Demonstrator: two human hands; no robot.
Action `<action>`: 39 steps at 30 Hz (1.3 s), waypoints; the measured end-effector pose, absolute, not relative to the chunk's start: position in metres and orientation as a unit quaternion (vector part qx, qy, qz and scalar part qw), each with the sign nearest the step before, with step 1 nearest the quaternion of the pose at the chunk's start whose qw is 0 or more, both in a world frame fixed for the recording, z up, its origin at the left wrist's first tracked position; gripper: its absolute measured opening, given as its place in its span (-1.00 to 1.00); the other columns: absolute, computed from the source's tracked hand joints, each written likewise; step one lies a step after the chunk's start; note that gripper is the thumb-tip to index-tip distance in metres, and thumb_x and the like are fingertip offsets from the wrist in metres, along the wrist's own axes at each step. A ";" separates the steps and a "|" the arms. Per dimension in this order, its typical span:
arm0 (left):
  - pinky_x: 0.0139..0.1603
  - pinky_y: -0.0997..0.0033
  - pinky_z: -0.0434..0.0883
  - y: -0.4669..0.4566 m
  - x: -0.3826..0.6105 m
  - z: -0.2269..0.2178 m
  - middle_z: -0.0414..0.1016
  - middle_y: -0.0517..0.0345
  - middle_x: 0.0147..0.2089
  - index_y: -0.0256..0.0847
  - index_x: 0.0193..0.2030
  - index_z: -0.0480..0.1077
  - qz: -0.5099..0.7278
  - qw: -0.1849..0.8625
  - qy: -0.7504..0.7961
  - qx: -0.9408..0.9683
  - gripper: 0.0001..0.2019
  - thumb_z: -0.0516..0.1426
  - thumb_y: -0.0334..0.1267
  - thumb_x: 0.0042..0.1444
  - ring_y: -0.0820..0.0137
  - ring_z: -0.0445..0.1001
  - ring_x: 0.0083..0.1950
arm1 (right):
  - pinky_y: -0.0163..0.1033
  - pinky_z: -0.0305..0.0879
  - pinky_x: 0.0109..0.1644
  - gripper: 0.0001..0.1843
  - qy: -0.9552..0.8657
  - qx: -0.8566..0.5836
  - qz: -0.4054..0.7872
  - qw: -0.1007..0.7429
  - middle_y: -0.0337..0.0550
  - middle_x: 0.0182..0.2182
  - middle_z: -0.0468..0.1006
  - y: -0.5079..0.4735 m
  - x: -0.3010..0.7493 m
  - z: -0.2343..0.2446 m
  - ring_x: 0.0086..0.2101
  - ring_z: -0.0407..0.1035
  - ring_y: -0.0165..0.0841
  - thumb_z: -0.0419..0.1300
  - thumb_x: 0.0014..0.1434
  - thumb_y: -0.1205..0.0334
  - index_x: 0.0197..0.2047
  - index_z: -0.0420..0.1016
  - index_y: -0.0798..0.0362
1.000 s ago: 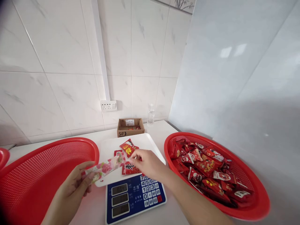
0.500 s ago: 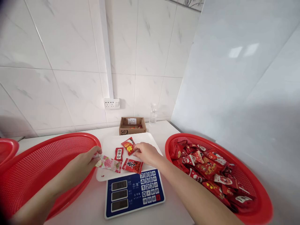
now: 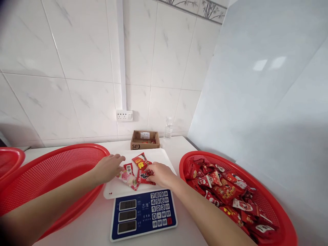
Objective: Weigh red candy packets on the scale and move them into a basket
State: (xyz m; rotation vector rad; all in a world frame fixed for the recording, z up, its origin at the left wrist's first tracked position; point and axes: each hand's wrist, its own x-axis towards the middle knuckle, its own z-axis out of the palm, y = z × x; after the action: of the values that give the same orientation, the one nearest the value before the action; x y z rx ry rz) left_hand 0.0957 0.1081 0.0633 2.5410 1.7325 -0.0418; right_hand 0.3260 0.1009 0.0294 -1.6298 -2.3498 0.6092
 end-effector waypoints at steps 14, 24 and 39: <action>0.05 -0.02 0.31 0.094 0.119 0.056 0.38 -0.03 0.07 -0.22 0.10 0.28 -0.078 0.052 0.504 0.859 -0.54 0.09 0.00 0.16 0.17 0.36 0.08 | -0.21 0.21 -0.13 -0.62 -0.801 -0.566 0.175 0.085 -0.12 -0.15 0.47 0.099 0.337 0.027 -0.14 0.39 -0.20 0.21 0.01 0.19 -0.05 0.53 -0.13; 0.13 -0.07 0.23 0.104 0.117 0.050 0.18 -0.11 0.30 -0.16 0.30 0.03 -0.061 0.110 0.505 0.854 -0.31 0.07 0.09 0.09 0.02 0.22 0.23 | -0.22 0.21 -0.17 -0.65 -0.795 -0.573 0.172 0.100 -0.13 -0.14 0.50 0.097 0.338 0.027 -0.16 0.40 -0.21 0.21 0.01 0.18 -0.08 0.54 -0.12; 0.31 -0.05 0.00 0.095 0.112 0.060 -0.09 0.05 0.42 0.10 0.18 0.25 -0.012 0.139 0.442 0.886 -0.44 0.19 -0.36 0.02 0.04 -0.14 0.40 | -0.29 0.31 -0.23 -0.77 -0.738 -0.582 0.252 0.230 -0.17 -0.33 0.57 0.115 0.324 0.042 -0.31 0.43 -0.36 0.10 0.15 0.14 -0.23 0.51 0.06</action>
State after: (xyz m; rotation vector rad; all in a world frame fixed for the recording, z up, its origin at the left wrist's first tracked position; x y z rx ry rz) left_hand 0.1118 0.0953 0.0605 2.5620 1.2775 -0.0347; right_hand 0.3245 0.1153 0.0425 -1.6020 -2.0300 0.6935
